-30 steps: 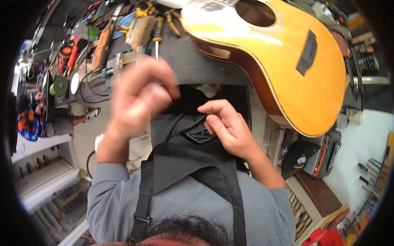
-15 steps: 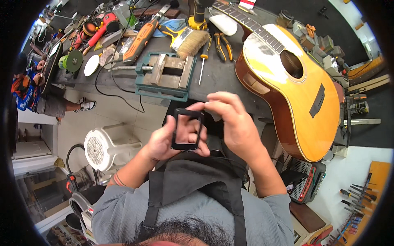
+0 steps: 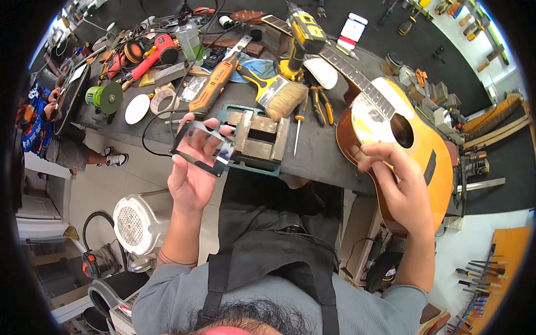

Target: The person assembles a black rectangular frame by applying adhesive tape to its edges and corners. They use a small metal tool to press the tape down and trim the excess material. The person handles the frame and tape with both hands, ensuring a secure fit.

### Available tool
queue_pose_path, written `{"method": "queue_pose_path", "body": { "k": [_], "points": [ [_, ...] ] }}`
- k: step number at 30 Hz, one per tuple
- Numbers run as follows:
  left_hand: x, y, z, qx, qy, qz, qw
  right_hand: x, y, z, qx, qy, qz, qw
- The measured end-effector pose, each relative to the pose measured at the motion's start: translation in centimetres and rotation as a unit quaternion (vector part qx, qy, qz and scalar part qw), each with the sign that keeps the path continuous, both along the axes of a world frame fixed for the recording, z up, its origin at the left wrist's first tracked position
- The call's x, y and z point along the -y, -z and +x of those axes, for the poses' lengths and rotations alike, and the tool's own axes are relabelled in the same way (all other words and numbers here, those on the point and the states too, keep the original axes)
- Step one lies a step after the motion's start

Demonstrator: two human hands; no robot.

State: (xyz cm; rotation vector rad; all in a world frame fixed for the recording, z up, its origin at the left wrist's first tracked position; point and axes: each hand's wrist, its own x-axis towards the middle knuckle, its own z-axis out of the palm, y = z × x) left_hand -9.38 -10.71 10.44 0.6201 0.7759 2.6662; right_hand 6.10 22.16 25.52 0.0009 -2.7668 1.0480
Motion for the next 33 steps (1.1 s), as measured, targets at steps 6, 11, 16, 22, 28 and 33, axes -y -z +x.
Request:
{"method": "queue_pose_path", "body": {
  "k": [6,11,16,22,28,33],
  "points": [
    [1.8,0.4,-1.2,0.004,-0.106,0.024,0.994,5.8,-0.2,-15.3,-0.056,-0.160,0.140,0.976],
    [1.5,-0.9,1.7,-0.019,-0.163,-0.021,0.986,11.2,7.3,-34.2,-0.117,-0.131,0.376,0.910],
    [5.3,-0.5,6.2,-0.012,-0.196,-0.118,0.973,15.8,11.8,-44.9,0.009,-0.015,0.366,0.931],
    [8.0,0.0,8.4,0.045,-0.203,-0.151,0.966,17.3,14.2,-48.4,0.127,-0.002,0.327,0.936],
    [9.2,2.9,8.6,0.045,-0.205,-0.194,0.958,16.7,15.0,-48.8,0.016,0.027,0.205,0.978],
    [8.4,2.3,8.0,0.066,-0.184,-0.205,0.959,15.4,14.1,-47.0,0.010,0.094,-0.015,0.995]
  ]
}}
